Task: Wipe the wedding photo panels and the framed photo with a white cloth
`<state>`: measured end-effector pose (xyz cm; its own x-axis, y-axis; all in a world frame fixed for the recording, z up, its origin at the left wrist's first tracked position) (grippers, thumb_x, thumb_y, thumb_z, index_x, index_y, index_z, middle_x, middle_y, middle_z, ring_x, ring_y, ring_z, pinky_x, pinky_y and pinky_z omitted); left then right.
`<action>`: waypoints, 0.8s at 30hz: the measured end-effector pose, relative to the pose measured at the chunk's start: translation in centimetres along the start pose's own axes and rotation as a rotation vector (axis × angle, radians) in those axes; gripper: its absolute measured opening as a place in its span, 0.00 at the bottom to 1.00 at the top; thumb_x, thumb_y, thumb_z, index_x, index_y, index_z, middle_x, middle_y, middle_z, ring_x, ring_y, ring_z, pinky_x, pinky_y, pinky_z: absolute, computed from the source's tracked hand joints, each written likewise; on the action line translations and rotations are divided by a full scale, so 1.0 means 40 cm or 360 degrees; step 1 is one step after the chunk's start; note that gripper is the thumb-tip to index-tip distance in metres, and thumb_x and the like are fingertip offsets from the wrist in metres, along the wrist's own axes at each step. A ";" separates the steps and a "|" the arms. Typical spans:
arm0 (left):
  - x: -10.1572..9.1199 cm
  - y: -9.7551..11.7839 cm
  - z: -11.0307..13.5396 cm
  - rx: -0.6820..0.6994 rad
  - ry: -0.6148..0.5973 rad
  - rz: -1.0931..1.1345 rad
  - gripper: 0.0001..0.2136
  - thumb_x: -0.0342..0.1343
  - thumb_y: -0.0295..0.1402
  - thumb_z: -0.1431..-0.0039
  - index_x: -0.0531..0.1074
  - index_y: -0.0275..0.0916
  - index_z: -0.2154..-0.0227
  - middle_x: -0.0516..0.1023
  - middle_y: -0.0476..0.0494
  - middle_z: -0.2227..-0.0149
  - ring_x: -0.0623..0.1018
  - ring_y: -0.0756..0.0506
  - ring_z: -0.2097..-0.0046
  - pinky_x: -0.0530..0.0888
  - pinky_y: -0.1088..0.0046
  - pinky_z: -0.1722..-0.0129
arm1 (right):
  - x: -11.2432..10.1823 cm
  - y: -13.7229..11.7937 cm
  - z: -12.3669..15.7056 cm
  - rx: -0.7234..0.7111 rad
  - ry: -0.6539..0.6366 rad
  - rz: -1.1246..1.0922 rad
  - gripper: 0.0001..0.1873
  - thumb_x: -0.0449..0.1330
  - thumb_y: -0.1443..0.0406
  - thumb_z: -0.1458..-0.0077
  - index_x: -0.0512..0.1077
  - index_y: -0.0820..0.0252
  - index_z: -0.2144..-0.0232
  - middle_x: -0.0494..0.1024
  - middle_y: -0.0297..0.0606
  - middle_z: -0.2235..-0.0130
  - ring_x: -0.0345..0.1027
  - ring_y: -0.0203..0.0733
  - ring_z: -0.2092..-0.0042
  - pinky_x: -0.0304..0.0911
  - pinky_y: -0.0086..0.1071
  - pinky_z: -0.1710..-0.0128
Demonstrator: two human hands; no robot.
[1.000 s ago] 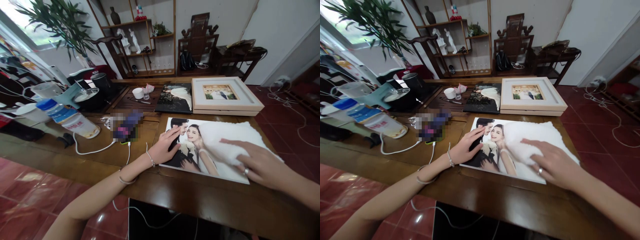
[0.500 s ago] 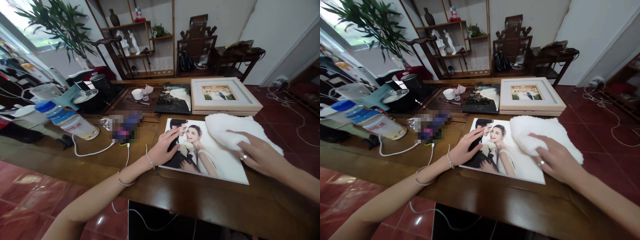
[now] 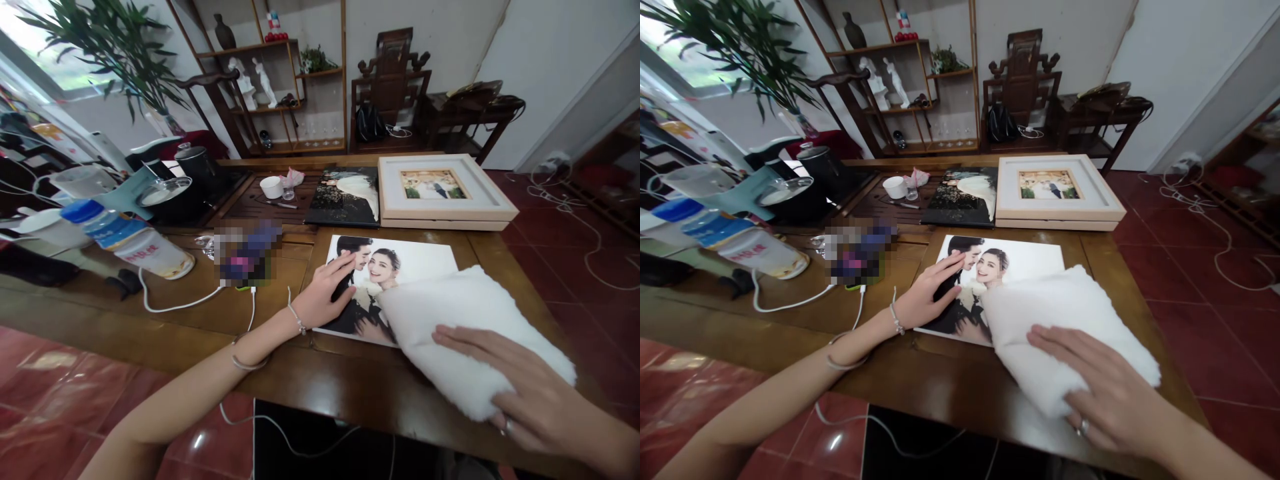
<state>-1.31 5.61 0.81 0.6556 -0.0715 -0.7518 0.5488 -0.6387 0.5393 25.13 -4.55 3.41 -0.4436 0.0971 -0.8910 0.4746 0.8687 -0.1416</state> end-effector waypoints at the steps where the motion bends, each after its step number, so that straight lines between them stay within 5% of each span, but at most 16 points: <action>1: -0.001 0.000 0.000 -0.0002 -0.0006 -0.0003 0.24 0.49 0.30 0.39 0.57 0.41 0.40 0.60 0.36 0.38 0.57 0.39 0.36 0.59 0.50 0.40 | -0.001 0.023 -0.010 -0.0084 -0.0008 -0.0026 0.13 0.50 0.66 0.45 0.60 0.58 0.81 0.62 0.45 0.40 0.57 0.55 0.42 0.66 0.50 0.53; 5: -0.004 0.002 -0.001 -0.0003 -0.0025 -0.0018 0.24 0.49 0.29 0.40 0.57 0.41 0.40 0.60 0.36 0.38 0.57 0.39 0.36 0.59 0.49 0.41 | -0.016 0.160 -0.060 0.0025 0.0013 0.0045 0.11 0.49 0.69 0.43 0.61 0.58 0.78 0.66 0.51 0.45 0.63 0.51 0.48 0.65 0.44 0.58; 8: -0.004 0.002 -0.001 -0.0001 -0.0035 -0.0017 0.25 0.49 0.29 0.39 0.55 0.41 0.40 0.60 0.35 0.38 0.57 0.39 0.35 0.59 0.49 0.40 | -0.032 0.261 -0.099 0.0310 0.0011 0.0153 0.13 0.49 0.66 0.40 0.60 0.56 0.78 0.73 0.44 0.63 0.69 0.41 0.64 0.64 0.33 0.68; 12: -0.002 -0.001 0.000 0.0002 -0.0024 0.0000 0.25 0.49 0.29 0.39 0.55 0.41 0.39 0.59 0.36 0.38 0.57 0.39 0.35 0.59 0.49 0.40 | -0.038 0.305 -0.130 0.0496 0.0049 0.0239 0.16 0.51 0.64 0.40 0.54 0.55 0.80 0.60 0.30 0.80 0.60 0.36 0.76 0.57 0.28 0.77; 14: -0.001 -0.002 0.001 0.0001 -0.0019 0.0000 0.25 0.49 0.29 0.39 0.54 0.42 0.39 0.59 0.36 0.38 0.57 0.39 0.35 0.59 0.50 0.40 | -0.026 0.277 -0.130 0.0548 0.0078 0.0278 0.14 0.51 0.65 0.41 0.57 0.55 0.78 0.63 0.33 0.77 0.62 0.38 0.74 0.59 0.30 0.76; 17: 0.000 -0.003 0.000 -0.0015 -0.0023 -0.0008 0.25 0.49 0.29 0.39 0.55 0.42 0.39 0.59 0.36 0.38 0.56 0.39 0.35 0.59 0.50 0.40 | 0.003 0.183 -0.111 0.0495 0.0094 0.0272 0.06 0.51 0.68 0.42 0.63 0.58 0.72 0.71 0.49 0.60 0.67 0.48 0.61 0.65 0.39 0.67; 20: 0.000 -0.004 0.000 -0.0015 -0.0018 -0.0009 0.25 0.49 0.29 0.39 0.54 0.43 0.39 0.59 0.37 0.38 0.57 0.39 0.35 0.59 0.50 0.40 | 0.024 0.064 -0.081 0.0208 0.0086 0.0120 0.06 0.53 0.71 0.48 0.63 0.59 0.75 0.63 0.54 0.43 0.61 0.57 0.47 0.64 0.49 0.57; 24: 0.001 -0.005 0.000 0.0006 -0.0003 -0.0006 0.25 0.49 0.29 0.39 0.55 0.43 0.39 0.60 0.37 0.38 0.57 0.39 0.35 0.59 0.50 0.40 | 0.029 -0.046 -0.043 -0.0006 -0.0053 0.0034 0.08 0.54 0.73 0.52 0.62 0.60 0.80 0.57 0.52 0.39 0.53 0.60 0.40 0.63 0.52 0.52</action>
<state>-1.39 5.71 0.66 0.6525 -0.0709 -0.7545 0.5491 -0.6419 0.5352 22.43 -5.19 3.37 -0.4077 0.0992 -0.9077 0.4806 0.8686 -0.1209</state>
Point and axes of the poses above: each hand's wrist, its own z-axis away from the middle knuckle, its own x-axis out of the palm, y = z × x, the point moved 4 cm from there along -z, towards the middle knuckle
